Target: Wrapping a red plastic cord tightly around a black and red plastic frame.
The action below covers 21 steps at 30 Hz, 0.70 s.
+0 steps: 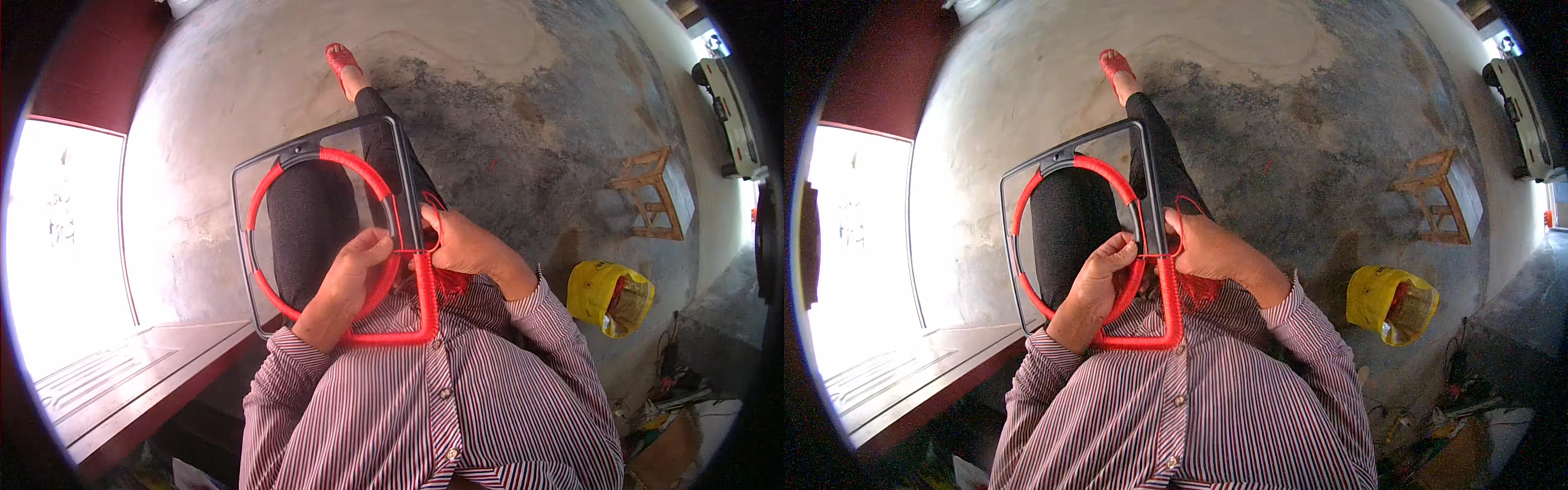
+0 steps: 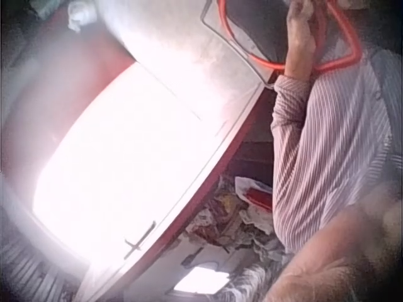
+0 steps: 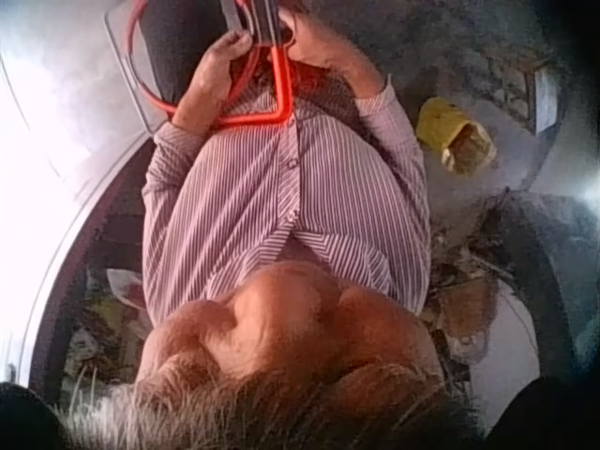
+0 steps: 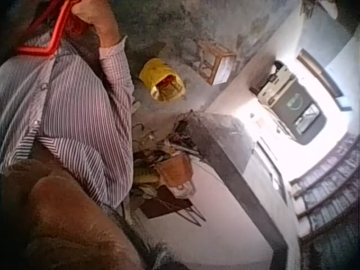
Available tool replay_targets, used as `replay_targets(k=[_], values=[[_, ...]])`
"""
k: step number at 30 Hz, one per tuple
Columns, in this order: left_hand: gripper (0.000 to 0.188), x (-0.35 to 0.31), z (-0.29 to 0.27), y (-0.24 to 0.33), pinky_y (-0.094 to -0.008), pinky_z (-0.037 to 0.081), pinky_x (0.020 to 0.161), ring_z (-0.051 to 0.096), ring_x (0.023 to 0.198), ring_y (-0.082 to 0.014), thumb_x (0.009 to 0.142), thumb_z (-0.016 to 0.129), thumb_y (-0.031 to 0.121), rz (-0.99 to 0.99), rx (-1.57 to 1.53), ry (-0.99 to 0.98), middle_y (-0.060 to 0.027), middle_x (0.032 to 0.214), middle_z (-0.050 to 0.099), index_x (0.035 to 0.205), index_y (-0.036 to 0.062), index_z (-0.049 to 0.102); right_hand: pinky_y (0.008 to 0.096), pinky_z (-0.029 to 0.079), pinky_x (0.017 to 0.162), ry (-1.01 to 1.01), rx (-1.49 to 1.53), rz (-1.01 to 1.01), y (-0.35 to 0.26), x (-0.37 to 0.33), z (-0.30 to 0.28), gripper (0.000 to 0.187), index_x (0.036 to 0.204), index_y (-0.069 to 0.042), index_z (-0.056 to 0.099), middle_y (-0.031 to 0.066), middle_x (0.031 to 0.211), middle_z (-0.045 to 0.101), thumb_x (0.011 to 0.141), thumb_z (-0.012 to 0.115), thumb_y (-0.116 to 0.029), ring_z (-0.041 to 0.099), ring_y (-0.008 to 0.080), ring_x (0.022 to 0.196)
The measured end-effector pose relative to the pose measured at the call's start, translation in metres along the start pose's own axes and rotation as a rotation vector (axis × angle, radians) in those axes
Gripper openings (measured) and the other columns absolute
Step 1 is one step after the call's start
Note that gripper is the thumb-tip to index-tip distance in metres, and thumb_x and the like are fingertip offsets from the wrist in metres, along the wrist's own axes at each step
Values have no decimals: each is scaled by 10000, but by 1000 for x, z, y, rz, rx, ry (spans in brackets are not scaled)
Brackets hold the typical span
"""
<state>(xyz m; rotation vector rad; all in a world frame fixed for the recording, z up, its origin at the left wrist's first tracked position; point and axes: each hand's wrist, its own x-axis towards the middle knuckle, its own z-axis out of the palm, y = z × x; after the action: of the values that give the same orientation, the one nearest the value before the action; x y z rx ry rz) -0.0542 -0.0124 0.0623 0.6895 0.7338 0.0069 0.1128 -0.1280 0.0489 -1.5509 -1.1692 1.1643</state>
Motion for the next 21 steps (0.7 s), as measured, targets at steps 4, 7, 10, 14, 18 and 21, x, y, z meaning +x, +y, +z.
replay_targets(k=[4,7,10,14,18,21], values=[[164,6,0,-6,-268,485,584,576,655,-123,949,549,229,90,-130,199,-24,810,605,951,66,559,305,485,802,172,199,-66,0,1,-6,336,1042,29,524,156,954,660,779,701,-82,646,202,877],[169,-4,9,2,-247,462,562,539,613,-116,953,550,246,222,-142,336,-10,772,578,931,78,546,307,503,804,388,543,-26,-16,-4,-20,397,1138,-6,551,91,959,644,785,714,-86,636,210,877],[163,-7,2,-5,-227,407,522,469,574,-91,950,564,248,370,-30,388,2,746,538,933,89,534,346,484,856,416,-125,-312,-38,-6,-8,464,1183,-25,553,80,1030,629,750,715,-61,605,245,989],[163,-11,-4,-16,-235,387,546,427,602,-63,938,570,199,817,549,358,7,755,494,940,50,503,419,372,971,280,-803,-501,-46,5,25,501,1195,-49,563,94,1205,573,727,706,-157,485,274,1191],[227,-18,3,-13,-226,379,573,429,641,-78,932,543,240,936,487,170,-9,808,498,986,27,488,427,387,954,303,-316,-473,-38,8,21,366,1093,-52,582,88,1135,609,753,684,-139,567,287,1086],[217,-20,2,-14,-208,367,551,430,609,-75,940,512,239,775,395,112,-18,801,515,1001,32,495,366,506,750,475,297,-344,-41,-7,-9,305,1052,-69,598,117,979,659,779,693,-162,653,278,865]])
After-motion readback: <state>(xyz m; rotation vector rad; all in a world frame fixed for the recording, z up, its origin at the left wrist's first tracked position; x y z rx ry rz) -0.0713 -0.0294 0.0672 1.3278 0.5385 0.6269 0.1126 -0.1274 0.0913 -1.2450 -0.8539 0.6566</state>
